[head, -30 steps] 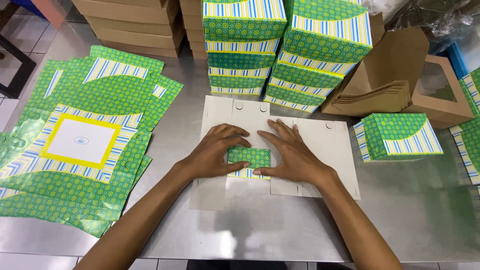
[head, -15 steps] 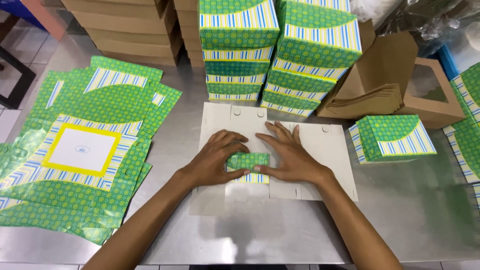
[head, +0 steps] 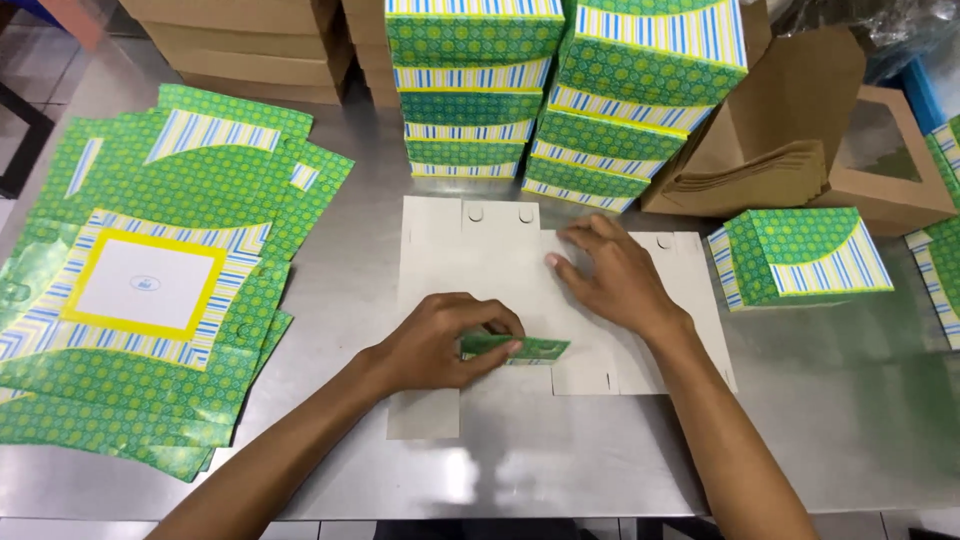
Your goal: The person assembles small cardboard boxes by folding flaps and applying patterned paper to the exterior. They repeatedly fold the white cardboard, attach green and yellow patterned paper, and stack the finished boxes on the table.
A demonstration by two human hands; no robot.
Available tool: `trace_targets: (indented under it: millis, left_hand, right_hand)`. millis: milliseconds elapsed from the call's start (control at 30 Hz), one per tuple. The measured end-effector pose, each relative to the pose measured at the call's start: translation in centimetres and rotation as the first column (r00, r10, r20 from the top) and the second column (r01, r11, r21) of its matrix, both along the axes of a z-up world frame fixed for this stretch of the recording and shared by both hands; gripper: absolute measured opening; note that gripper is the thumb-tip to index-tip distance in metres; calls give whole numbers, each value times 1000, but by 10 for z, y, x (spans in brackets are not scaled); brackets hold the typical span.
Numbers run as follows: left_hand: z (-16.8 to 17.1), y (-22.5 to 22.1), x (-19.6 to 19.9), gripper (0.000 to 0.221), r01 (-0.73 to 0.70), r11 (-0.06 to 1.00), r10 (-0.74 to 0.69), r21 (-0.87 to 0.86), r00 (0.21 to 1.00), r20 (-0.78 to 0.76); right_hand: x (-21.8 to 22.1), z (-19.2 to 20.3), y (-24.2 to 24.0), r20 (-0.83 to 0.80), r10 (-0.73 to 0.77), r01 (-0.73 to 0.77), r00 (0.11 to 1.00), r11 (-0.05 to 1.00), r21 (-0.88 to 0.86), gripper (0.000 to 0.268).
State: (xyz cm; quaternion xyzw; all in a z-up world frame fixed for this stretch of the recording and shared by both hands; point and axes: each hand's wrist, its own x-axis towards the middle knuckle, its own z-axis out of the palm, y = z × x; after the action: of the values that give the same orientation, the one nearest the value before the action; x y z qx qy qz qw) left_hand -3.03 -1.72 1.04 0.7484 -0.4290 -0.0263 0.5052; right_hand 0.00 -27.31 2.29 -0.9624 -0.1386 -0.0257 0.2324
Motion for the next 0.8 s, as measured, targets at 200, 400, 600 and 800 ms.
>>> trace_targets:
  millis: [200,400,600,800]
  left_hand:
    - [16,-8,-16,15,235,971,-238,-32,964,-123]
    - [10,-16,-17,24,279,960,-277,18,957,-81]
    - [-9,-22,-20,22,174,976,-191,129,971,140]
    - [-12,-22,-21,48,172,965,-212,200,957,199]
  right_hand:
    - [22,-58,-15,312,32,-55,949,996,64,50]
    - [28,-59,5,214,-93,71,972,992,105,51]
    - [29,-64,12,44,-142,134,989,981,141,48]
    - [29,-64,13,23,-158,152,987,972,177,45]
